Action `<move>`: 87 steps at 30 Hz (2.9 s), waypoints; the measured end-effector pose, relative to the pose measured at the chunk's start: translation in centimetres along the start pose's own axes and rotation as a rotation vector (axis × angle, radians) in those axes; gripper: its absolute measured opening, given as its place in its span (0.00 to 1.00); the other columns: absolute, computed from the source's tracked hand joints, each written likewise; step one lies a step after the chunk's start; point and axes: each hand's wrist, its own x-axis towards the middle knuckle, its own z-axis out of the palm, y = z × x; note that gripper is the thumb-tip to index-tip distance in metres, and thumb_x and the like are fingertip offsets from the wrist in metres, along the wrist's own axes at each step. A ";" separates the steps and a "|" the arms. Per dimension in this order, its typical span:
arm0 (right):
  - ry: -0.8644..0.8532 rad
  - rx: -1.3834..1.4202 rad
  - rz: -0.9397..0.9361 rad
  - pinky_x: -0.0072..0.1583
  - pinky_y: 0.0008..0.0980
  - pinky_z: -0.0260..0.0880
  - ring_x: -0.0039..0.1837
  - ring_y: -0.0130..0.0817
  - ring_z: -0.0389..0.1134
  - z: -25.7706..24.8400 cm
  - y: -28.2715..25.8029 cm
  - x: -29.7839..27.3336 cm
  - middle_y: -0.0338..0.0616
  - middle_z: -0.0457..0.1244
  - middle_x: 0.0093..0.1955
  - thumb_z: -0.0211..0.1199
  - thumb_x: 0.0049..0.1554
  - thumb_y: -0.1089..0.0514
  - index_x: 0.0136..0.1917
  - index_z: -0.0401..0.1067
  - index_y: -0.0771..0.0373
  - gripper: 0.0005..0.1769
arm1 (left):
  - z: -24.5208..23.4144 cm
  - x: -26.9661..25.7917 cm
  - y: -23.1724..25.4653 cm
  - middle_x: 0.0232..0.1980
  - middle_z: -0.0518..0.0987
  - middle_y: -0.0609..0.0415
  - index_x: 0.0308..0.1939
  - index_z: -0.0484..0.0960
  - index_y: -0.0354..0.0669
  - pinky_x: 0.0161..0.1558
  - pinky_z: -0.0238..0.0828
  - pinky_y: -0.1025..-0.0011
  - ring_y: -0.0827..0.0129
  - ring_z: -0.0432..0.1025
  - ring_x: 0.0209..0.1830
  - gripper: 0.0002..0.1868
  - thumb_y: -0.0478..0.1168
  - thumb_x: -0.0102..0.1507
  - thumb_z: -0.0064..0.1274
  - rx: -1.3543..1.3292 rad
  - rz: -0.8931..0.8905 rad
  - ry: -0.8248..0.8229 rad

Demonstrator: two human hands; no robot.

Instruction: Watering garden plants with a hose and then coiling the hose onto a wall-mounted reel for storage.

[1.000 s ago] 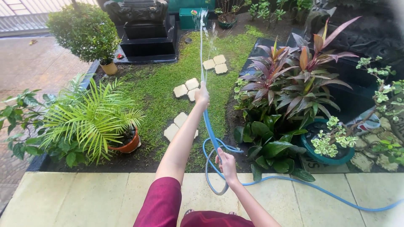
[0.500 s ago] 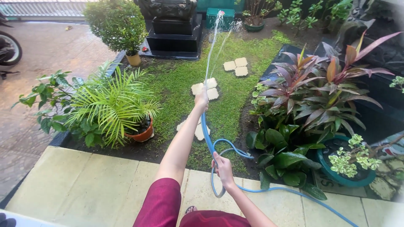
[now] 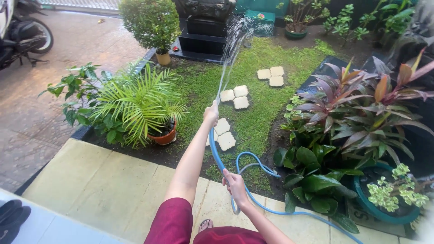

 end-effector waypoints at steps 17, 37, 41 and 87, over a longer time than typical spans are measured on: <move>-0.323 -0.112 0.002 0.30 0.24 0.43 0.23 0.23 0.44 4.1 1.2 -0.5 0.33 0.44 0.19 0.57 0.62 0.38 0.25 0.68 0.61 0.32 | -13.2 8.1 -12.3 0.16 0.56 0.60 0.20 0.57 0.53 0.15 0.45 0.73 0.73 0.51 0.10 0.33 0.72 0.65 0.36 -0.263 -0.292 0.115; -0.244 -0.030 0.005 0.28 0.24 0.38 0.22 0.21 0.42 3.1 0.0 1.1 0.31 0.46 0.18 0.56 0.63 0.39 0.27 0.70 0.62 0.31 | -11.0 2.6 -4.4 0.16 0.58 0.64 0.22 0.61 0.52 0.15 0.42 0.76 0.78 0.49 0.11 0.30 0.69 0.67 0.36 -0.300 -0.105 0.071; -0.205 -0.028 -0.009 0.28 0.24 0.39 0.22 0.21 0.43 2.8 -0.4 1.2 0.30 0.47 0.19 0.56 0.63 0.39 0.27 0.70 0.62 0.31 | -10.3 3.2 -4.1 0.16 0.60 0.62 0.21 0.61 0.51 0.14 0.44 0.76 0.77 0.51 0.10 0.33 0.71 0.68 0.36 -0.341 -0.092 0.105; 0.020 0.061 0.018 0.28 0.24 0.35 0.21 0.21 0.39 -3.2 1.7 -1.2 0.31 0.43 0.17 0.57 0.64 0.42 0.24 0.68 0.64 0.33 | 4.4 1.4 -4.4 0.24 0.75 0.52 0.28 0.75 0.43 0.20 0.64 0.66 0.65 0.66 0.16 0.32 0.67 0.66 0.35 0.045 -0.062 -0.080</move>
